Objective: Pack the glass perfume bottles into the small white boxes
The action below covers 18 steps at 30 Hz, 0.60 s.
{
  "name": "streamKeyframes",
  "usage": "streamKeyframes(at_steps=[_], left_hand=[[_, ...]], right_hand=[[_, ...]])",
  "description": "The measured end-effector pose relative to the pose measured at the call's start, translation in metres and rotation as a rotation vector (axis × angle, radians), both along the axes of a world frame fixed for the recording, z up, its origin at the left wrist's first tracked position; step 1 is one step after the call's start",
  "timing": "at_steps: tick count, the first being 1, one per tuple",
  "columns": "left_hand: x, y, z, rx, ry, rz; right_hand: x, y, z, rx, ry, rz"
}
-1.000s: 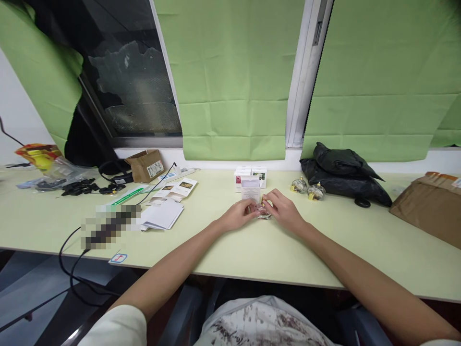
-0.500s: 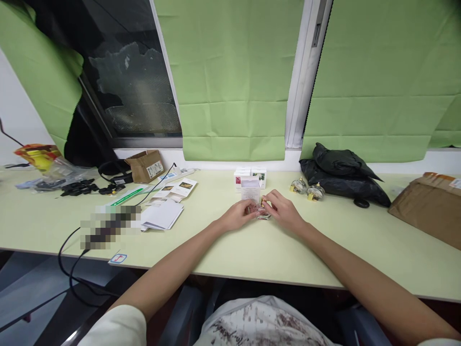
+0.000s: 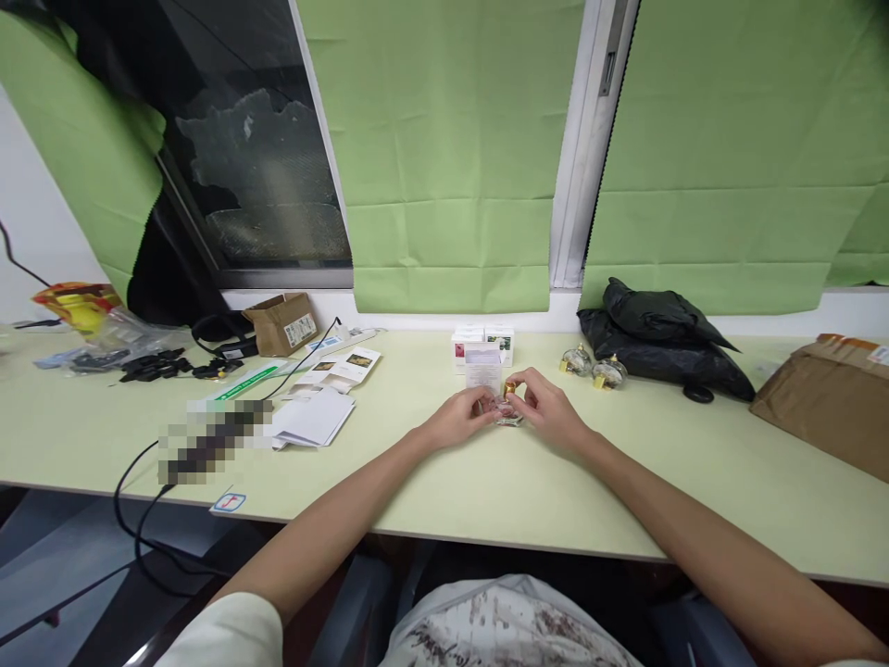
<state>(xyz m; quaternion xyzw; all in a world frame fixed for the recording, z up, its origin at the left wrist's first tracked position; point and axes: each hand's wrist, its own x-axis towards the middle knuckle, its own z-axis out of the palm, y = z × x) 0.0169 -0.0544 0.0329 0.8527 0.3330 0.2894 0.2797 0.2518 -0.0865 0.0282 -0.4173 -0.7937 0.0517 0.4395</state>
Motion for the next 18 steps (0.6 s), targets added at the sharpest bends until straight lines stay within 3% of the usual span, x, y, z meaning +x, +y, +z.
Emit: streamKeyframes(at_steps=[11,18], left_hand=[[-0.0009,0.0020,-0.0021,0.006,-0.010,0.019],[-0.0007,0.0026,-0.0034,0.003,-0.025,0.018]], right_hand=[[0.0014,0.0020,0.0021,-0.006,0.004,0.017],[-0.0034,0.0005,0.0036,0.074,0.025,-0.057]])
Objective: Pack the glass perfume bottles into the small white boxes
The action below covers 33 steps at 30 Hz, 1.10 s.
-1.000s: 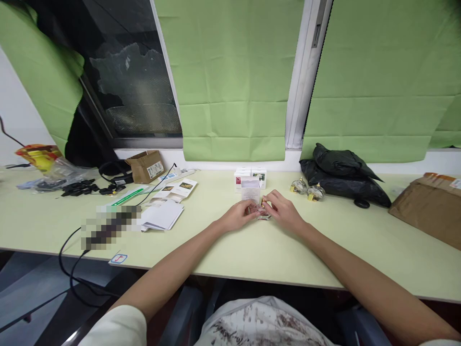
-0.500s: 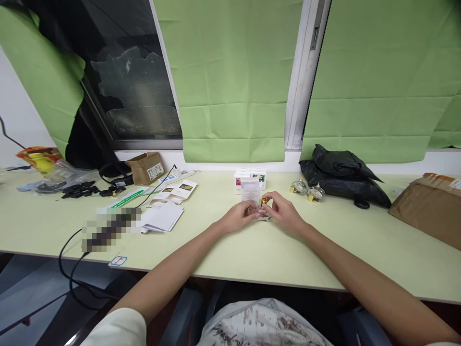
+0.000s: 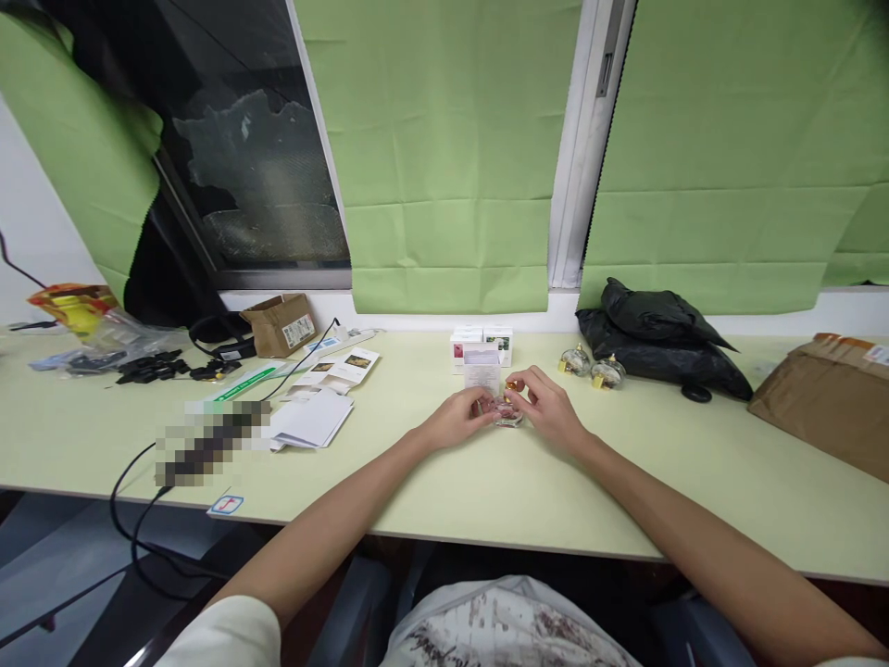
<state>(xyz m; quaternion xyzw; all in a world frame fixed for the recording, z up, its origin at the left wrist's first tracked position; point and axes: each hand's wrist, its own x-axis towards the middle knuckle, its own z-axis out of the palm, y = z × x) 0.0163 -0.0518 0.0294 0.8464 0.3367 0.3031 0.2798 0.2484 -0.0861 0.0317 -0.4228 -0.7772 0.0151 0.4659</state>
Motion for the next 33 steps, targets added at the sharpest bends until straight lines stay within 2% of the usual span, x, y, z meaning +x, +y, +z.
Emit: streamKeyframes(at_steps=[6,16,33], left_hand=[[0.0006,-0.0013,0.0010,0.000,0.004,0.016],[-0.0022,0.0001,0.0062,0.059,-0.020,0.005],[-0.0017,0.0035,0.0001,0.066,-0.009,0.042]], right_hand=[[-0.0045,0.0006,0.0007,0.031,0.003,-0.032],[-0.0036,-0.0016,0.0007,0.001,0.025,0.075],[-0.0063,-0.0022,0.0012,-0.080,0.115,0.145]])
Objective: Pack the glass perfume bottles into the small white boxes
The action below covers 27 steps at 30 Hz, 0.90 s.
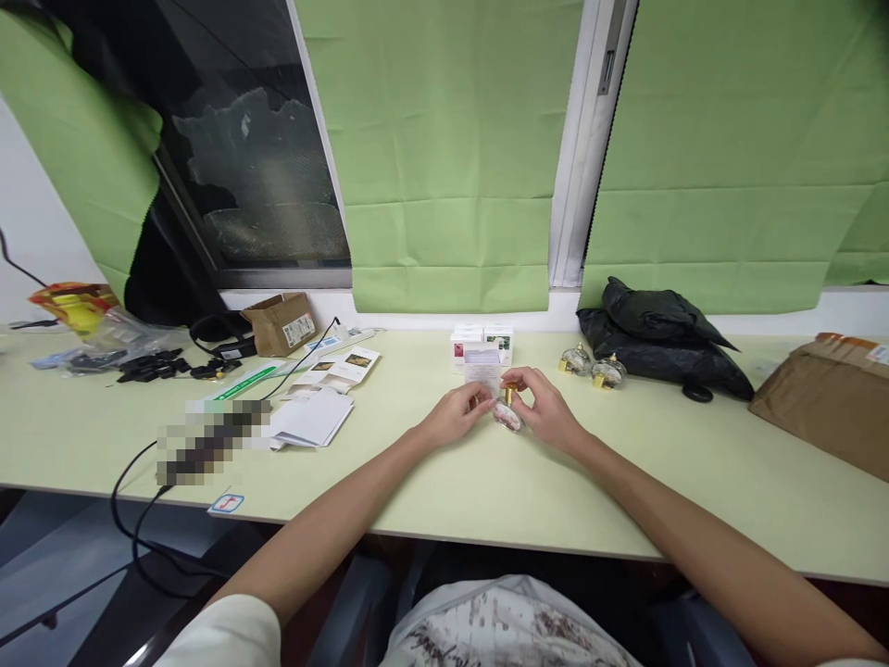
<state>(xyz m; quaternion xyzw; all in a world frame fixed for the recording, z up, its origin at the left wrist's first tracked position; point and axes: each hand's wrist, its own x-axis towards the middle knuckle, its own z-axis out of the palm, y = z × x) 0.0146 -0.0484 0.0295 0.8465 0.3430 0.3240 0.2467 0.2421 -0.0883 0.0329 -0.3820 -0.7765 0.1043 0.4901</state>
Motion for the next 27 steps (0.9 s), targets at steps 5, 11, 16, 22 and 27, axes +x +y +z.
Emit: streamKeyframes(at_steps=[5,11,16,22,27], left_hand=[[0.000,0.000,0.000,0.006,-0.001,0.012],[-0.002,0.004,0.000,0.086,-0.023,0.055],[-0.004,0.015,-0.008,0.204,-0.162,0.291],[-0.007,0.031,-0.021,0.108,-0.287,0.346],[-0.008,0.045,-0.027,-0.044,-0.305,0.230]], right_hand=[[0.000,0.000,0.001,-0.016,-0.020,0.000],[0.001,0.000,0.002,0.002,-0.047,-0.015],[0.003,0.000,0.001,-0.017,-0.039,-0.032],[0.003,0.002,-0.001,-0.003,-0.037,-0.041],[0.003,0.006,-0.004,-0.038,-0.001,-0.055]])
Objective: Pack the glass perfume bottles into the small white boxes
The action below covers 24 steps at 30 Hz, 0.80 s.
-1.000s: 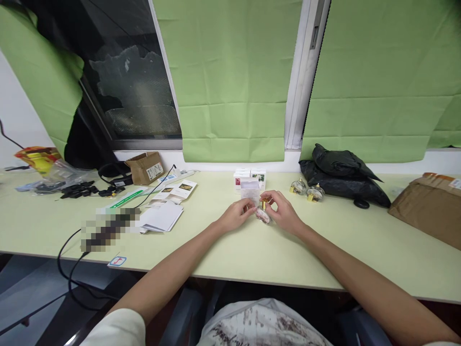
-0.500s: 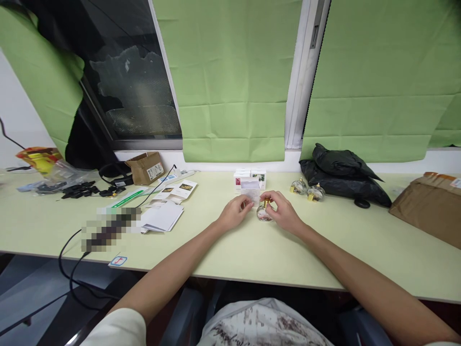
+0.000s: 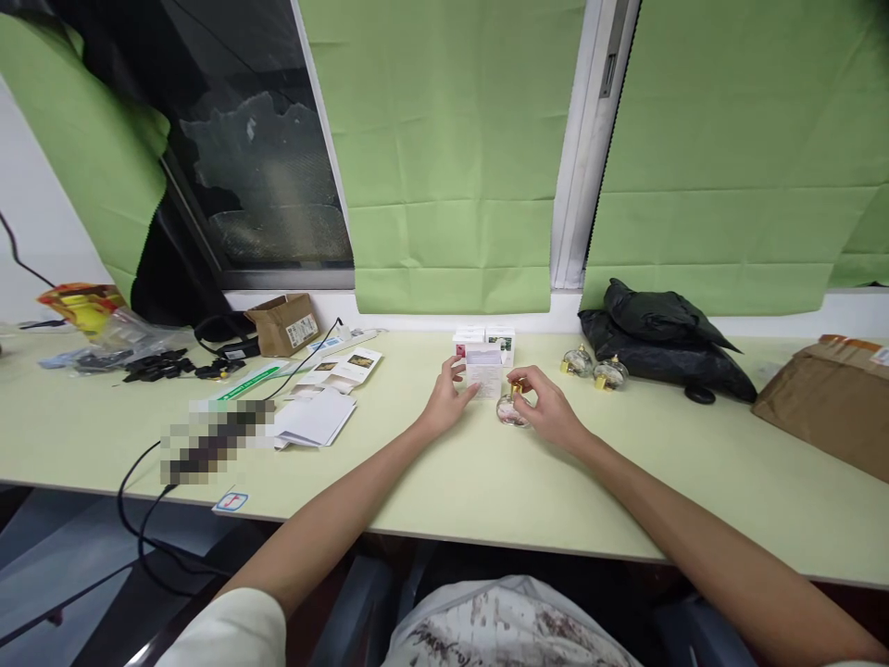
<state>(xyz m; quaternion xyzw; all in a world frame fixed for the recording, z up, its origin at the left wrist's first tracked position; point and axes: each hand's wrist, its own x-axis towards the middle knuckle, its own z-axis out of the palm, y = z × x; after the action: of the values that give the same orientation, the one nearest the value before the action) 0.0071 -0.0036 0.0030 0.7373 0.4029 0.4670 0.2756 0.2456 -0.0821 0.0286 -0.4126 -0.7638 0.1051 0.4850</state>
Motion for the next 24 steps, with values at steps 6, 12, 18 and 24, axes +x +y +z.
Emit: streamKeyframes(at_steps=[6,12,18,24], left_hand=[[-0.001,0.002,0.002,0.024,0.031,0.044],[0.001,-0.005,0.007,0.006,0.024,0.010],[0.002,-0.010,0.012,-0.037,-0.013,-0.025],[0.003,-0.010,0.011,-0.037,-0.043,-0.044]], right_hand=[[0.001,0.002,-0.002,-0.076,0.038,0.017],[0.000,0.003,-0.002,-0.074,0.028,-0.028],[0.002,0.002,-0.001,-0.057,-0.005,-0.067],[0.004,0.004,-0.002,-0.088,-0.011,-0.072]])
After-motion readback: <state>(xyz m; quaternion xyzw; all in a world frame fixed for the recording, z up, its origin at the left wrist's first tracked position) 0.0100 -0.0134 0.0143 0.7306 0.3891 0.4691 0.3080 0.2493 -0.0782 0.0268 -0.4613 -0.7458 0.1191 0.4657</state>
